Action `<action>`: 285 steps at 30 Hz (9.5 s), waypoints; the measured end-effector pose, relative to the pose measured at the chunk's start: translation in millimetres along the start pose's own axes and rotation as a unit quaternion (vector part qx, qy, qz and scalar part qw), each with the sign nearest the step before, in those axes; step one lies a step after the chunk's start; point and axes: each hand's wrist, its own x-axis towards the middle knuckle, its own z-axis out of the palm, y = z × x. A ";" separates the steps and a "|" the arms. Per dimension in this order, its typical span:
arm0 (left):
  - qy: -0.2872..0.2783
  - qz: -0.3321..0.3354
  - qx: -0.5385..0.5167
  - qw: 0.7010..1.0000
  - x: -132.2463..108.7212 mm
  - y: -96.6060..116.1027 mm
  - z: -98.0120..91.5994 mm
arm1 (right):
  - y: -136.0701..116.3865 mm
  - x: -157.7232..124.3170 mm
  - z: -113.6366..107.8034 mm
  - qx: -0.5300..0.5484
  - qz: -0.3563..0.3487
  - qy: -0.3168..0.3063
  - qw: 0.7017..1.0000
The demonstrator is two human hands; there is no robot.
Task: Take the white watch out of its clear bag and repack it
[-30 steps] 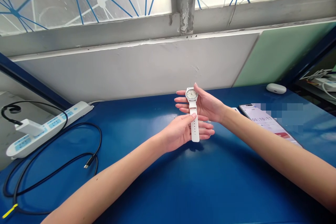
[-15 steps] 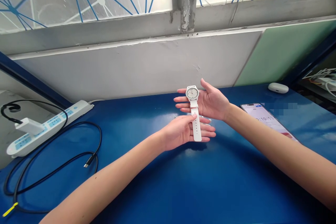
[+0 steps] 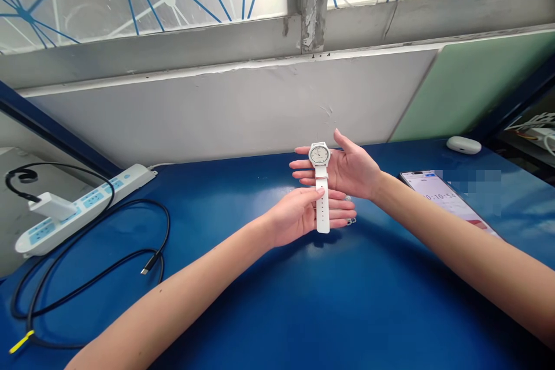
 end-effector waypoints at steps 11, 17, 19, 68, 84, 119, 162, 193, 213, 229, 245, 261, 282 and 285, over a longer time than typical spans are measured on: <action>0.049 0.006 0.007 0.999 -0.2 0.1 1.9 | 0.7 -1.6 2.6 -0.025 -0.031 -0.013 0.999; 0.037 0.011 -0.004 0.999 0.1 0.6 0.9 | 1.6 0.0 4.5 -0.015 -0.033 -0.001 0.999; 0.033 0.011 -0.005 0.999 0.2 0.9 0.6 | 2.1 0.7 4.8 -0.004 -0.027 0.005 1.000; 0.011 0.057 0.057 0.997 0.3 -10.4 4.0 | 0.5 1.8 -0.6 -0.068 -0.057 0.024 0.996; -0.009 0.023 0.036 0.999 -4.1 -4.9 10.5 | 2.2 2.7 0.3 -0.034 -0.064 0.004 0.997; 0.092 0.144 0.091 0.981 4.1 -2.9 -8.2 | -2.1 0.4 7.3 -0.218 -0.208 0.130 0.945; 0.077 0.058 0.149 0.984 -0.7 -5.4 -1.3 | -1.9 -3.2 16.0 -0.067 -0.051 0.005 0.996; 0.157 0.407 0.761 0.480 -6.3 -13.0 -18.9 | 36.3 -76.6 -2.0 -0.651 -0.372 0.143 0.646; 0.105 0.182 0.800 0.562 -3.7 -14.4 -37.7 | 28.2 -89.0 -51.8 -0.721 -0.304 0.130 0.608; 0.094 0.225 0.813 0.529 -1.0 -17.2 -36.8 | 2.1 -104.3 -64.5 -0.773 -0.223 0.124 0.581; 0.084 0.285 0.786 0.542 -6.8 -18.0 -35.5 | 35.8 -87.3 -58.4 -0.754 -0.234 0.094 0.606; 0.075 0.266 0.777 0.566 -6.4 -16.6 -35.0 | 24.7 -92.5 -59.0 -0.806 -0.219 0.107 0.540; 0.098 0.249 0.780 0.566 -3.5 -18.8 -36.2 | 40.9 -88.2 -49.1 -0.789 -0.234 0.088 0.561; 0.096 0.249 0.782 0.563 -3.2 -19.7 -37.8 | 45.6 -88.1 -43.0 -0.788 -0.223 0.065 0.570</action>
